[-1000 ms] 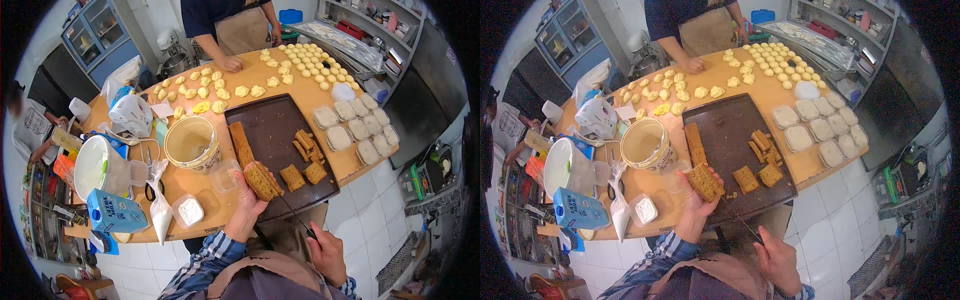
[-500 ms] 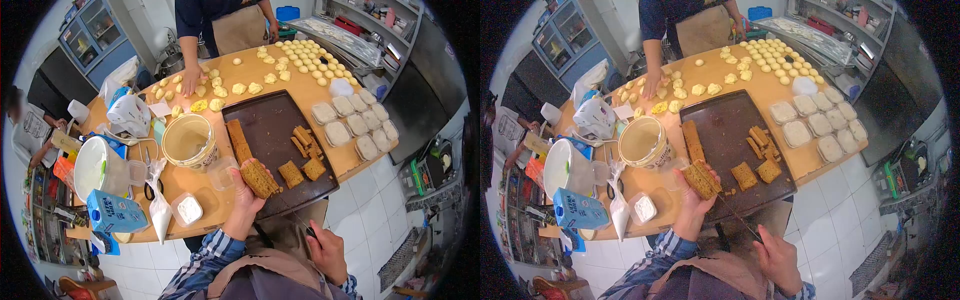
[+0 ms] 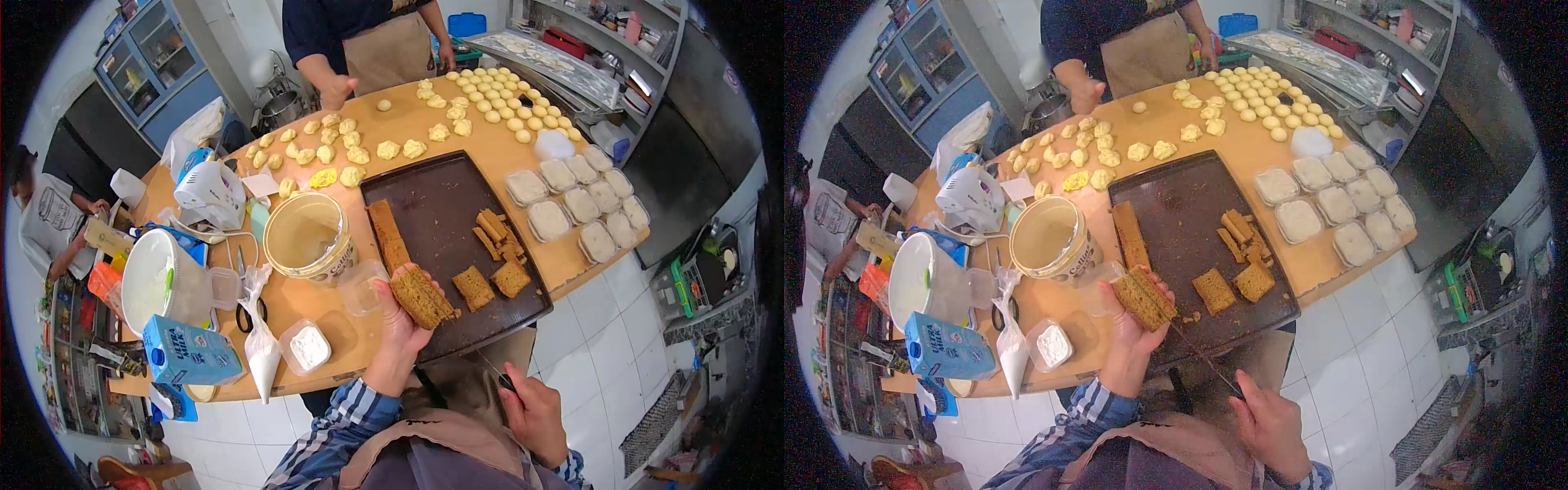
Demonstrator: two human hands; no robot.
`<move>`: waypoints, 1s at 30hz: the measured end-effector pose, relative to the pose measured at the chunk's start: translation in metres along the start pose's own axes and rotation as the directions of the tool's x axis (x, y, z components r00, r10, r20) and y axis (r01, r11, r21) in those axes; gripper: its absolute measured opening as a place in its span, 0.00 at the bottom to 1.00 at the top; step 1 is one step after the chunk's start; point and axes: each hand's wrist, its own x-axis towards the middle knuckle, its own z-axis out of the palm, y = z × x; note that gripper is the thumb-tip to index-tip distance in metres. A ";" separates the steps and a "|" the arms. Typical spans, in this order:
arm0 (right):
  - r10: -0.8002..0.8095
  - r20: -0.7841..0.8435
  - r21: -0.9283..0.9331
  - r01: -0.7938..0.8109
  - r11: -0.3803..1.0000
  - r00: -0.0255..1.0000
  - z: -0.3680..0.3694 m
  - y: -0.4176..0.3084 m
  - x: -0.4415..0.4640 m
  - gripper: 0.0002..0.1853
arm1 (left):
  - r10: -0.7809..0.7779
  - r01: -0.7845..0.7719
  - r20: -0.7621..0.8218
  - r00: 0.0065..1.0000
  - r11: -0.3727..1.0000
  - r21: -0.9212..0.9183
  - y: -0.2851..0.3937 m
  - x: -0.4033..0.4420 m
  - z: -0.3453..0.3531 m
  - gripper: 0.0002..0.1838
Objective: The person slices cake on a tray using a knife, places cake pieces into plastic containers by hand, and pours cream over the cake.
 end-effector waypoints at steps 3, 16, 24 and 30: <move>-0.002 -0.001 -0.004 0.002 1.000 1.000 0.000 0.000 0.000 0.24 | 0.002 -0.002 0.023 1.000 1.000 -0.006 0.000 0.001 -0.001 0.40; 0.011 -0.003 0.005 -0.011 1.000 1.000 -0.001 -0.004 -0.004 0.23 | -0.016 0.018 0.046 0.999 0.999 -0.042 0.001 -0.002 -0.002 0.39; 0.018 -0.016 0.003 -0.018 1.000 1.000 -0.001 -0.008 -0.007 0.23 | -0.011 0.014 0.063 0.998 0.999 -0.047 0.002 -0.005 0.000 0.38; -0.003 -0.024 -0.007 0.003 1.000 1.000 -0.002 -0.008 -0.009 0.23 | 0.005 -0.001 0.091 0.996 0.999 -0.044 0.002 -0.007 0.001 0.38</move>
